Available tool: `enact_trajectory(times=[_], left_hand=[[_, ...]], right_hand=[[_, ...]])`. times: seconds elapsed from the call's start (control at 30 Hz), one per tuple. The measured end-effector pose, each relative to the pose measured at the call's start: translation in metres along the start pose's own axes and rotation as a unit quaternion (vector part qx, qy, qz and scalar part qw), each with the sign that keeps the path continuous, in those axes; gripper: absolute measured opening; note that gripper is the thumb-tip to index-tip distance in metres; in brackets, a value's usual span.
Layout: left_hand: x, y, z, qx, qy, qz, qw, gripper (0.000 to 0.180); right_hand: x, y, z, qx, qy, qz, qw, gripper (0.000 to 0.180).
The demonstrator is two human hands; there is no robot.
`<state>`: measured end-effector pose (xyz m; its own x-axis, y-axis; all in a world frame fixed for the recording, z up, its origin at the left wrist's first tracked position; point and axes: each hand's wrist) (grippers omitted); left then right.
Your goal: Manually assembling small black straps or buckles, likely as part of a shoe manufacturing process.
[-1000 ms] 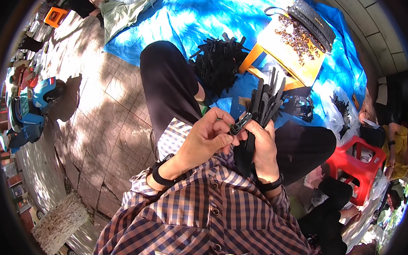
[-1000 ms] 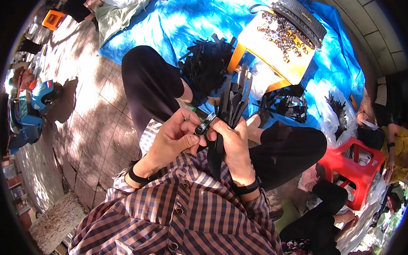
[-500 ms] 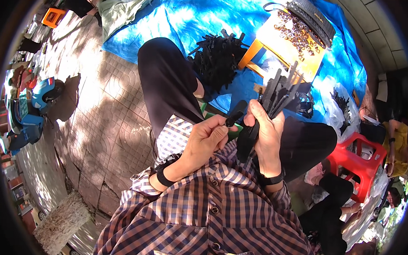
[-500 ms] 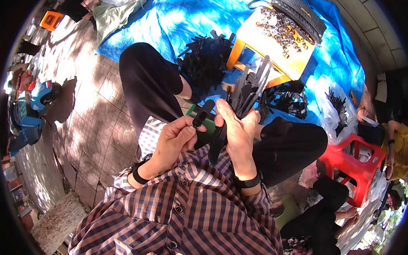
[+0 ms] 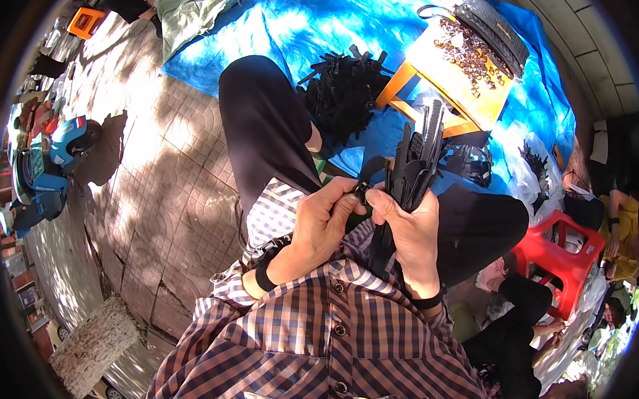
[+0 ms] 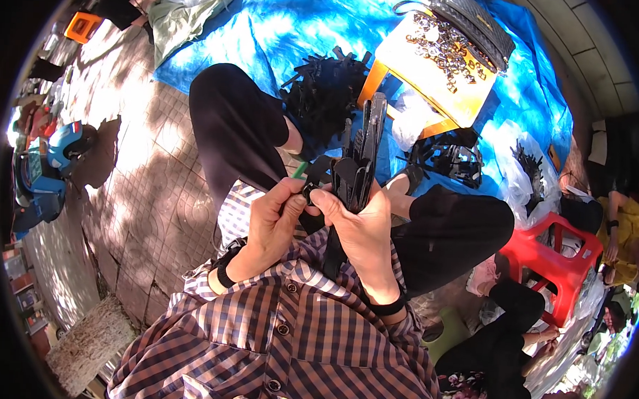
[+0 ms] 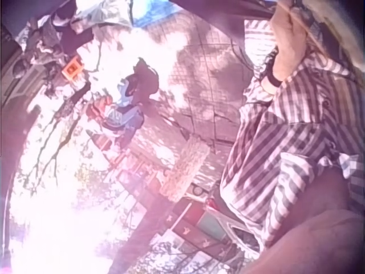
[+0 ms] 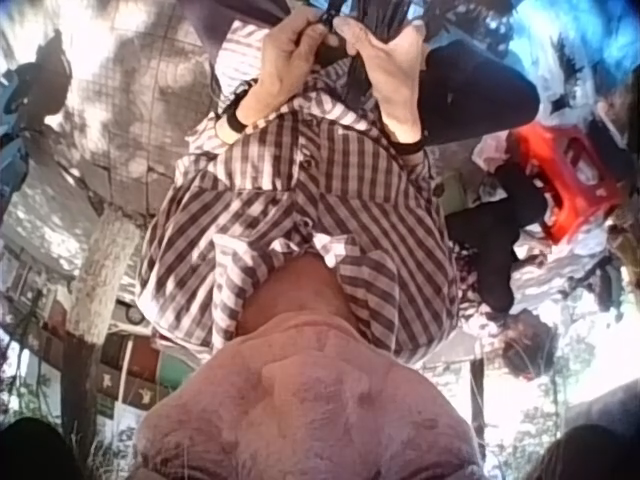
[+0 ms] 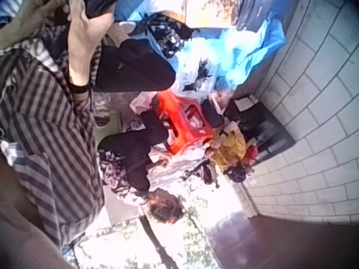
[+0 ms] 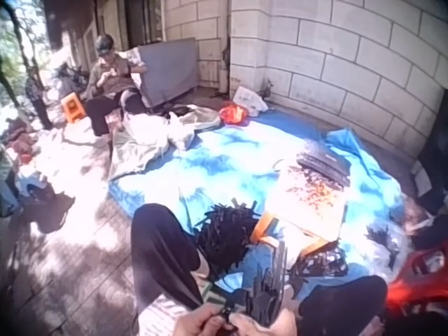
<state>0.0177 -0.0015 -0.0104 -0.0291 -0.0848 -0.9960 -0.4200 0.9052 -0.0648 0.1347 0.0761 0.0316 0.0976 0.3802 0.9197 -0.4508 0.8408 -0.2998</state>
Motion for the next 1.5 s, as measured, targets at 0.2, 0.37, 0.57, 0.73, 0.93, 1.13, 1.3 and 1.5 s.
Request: enact_trajectory(times=[0.2,0.37,0.57,0.73,0.93,1.13,1.3,1.5], left_hand=[[-0.014,0.000,0.001,-0.005,0.038,0.040,0.998,0.016],[-0.027,0.003,-0.004,0.082,0.045,0.011,0.996,0.023],[-0.020,0.012,-0.004,0.005,0.084,0.144,0.986,0.024],[-0.013,0.006,-0.007,0.006,0.060,0.077,0.995,0.015],[-0.017,0.005,-0.005,0.071,-0.030,-0.011,0.997,0.025],[-0.015,0.009,-0.008,0.175,-0.208,-0.150,0.951,0.024],[-0.007,0.008,-0.004,0.135,-0.146,-0.141,0.970,0.024],[-0.004,0.014,-0.002,0.124,-0.123,-0.161,0.971,0.025]], right_hand=[[-0.009,0.001,-0.003,-0.019,-0.008,-0.036,0.999,0.024],[-0.007,-0.002,0.001,-0.049,0.001,-0.028,0.998,0.018],[-0.007,-0.002,0.003,-0.040,-0.002,-0.052,0.998,0.015],[-0.007,-0.001,0.002,-0.003,-0.001,-0.046,0.999,0.011],[-0.005,0.003,0.000,-0.008,-0.009,-0.037,0.999,0.017],[-0.007,0.009,0.003,-0.085,-0.063,-0.092,0.990,0.021],[-0.022,0.026,-0.022,-0.024,-0.021,-0.048,0.998,0.027],[-0.015,0.025,-0.019,-0.025,0.003,-0.023,0.999,0.017]])
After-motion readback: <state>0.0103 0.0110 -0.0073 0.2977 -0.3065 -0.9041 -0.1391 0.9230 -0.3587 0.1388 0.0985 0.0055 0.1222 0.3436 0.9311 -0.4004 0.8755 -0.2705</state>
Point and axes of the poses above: each hand's wrist, its own y-axis towards the middle knuckle, its own z-axis out of the palm, x = y × z, and after that the axes turned 2 degrees about -z, right-handed
